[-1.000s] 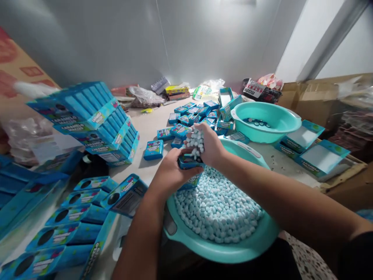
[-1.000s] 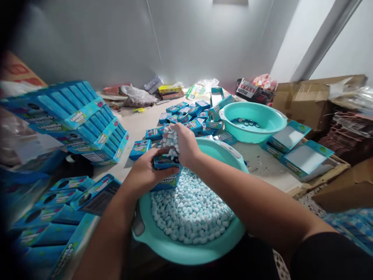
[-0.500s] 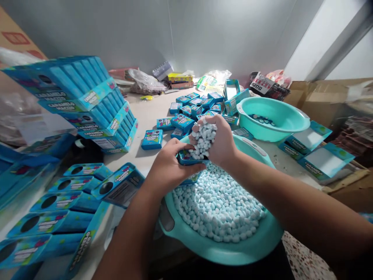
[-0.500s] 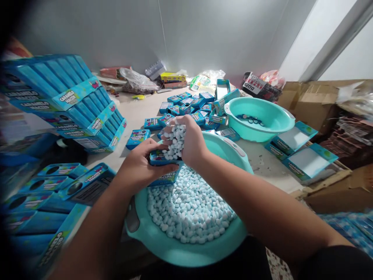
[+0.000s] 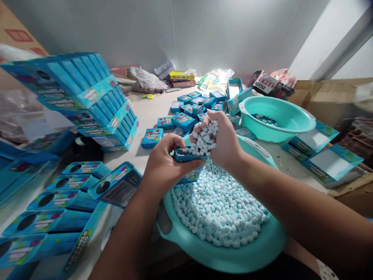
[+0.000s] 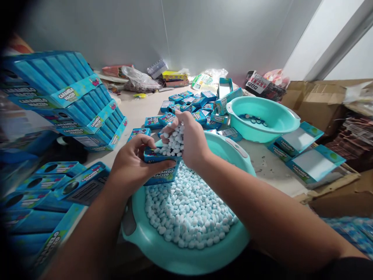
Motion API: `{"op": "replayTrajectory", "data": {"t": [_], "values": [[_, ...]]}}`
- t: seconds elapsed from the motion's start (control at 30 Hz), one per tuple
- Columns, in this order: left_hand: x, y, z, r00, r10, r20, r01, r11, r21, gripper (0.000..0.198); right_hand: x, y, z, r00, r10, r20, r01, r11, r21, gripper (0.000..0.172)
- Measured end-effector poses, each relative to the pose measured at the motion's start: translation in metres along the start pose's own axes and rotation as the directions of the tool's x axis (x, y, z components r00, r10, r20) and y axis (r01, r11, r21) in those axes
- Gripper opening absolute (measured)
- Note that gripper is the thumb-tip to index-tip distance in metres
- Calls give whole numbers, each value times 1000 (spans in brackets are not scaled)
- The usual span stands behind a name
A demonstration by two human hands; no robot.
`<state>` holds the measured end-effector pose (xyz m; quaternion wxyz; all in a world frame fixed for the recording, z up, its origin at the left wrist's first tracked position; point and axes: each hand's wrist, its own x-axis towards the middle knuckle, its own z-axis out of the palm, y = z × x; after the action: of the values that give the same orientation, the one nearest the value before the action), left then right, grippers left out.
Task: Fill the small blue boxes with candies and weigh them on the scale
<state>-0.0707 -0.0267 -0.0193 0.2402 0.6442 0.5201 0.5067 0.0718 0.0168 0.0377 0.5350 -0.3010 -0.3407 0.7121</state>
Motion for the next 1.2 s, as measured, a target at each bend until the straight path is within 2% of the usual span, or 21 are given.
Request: {"op": "replayTrajectory", "data": {"t": [0.17,0.27,0.4,0.53,0.7,0.8,0.97,1.2], "values": [[1,1,-2,990,144,-4,-144,989,43,44,0,0,-1,999,36,9,-36,999,8,24],[2,6,-3,981,191,20,-192,979,68,38,-1,0,-1,999,44,9,-44,999,18,28],[1,8,-2,978,205,44,-207,976,72,36,-1,0,-1,1000,25,5,-25,1000,3,32],[0,6,-1,988,150,-23,-149,988,38,46,0,0,-1,1000,-11,-9,11,999,-30,30],[0,10,-3,968,248,-24,-242,961,135,31,3,-2,-2,999,34,-38,-34,999,-12,30],[0,13,-3,968,252,-3,-249,957,147,28,5,-3,-3,998,47,-42,-47,999,-13,31],[0,11,-2,982,187,-24,-182,974,138,43,4,0,-3,999,24,-25,-25,999,-34,27],[1,9,-3,963,258,75,-267,947,176,30,0,1,-1,1000,1,-5,-1,997,-75,29]]}}
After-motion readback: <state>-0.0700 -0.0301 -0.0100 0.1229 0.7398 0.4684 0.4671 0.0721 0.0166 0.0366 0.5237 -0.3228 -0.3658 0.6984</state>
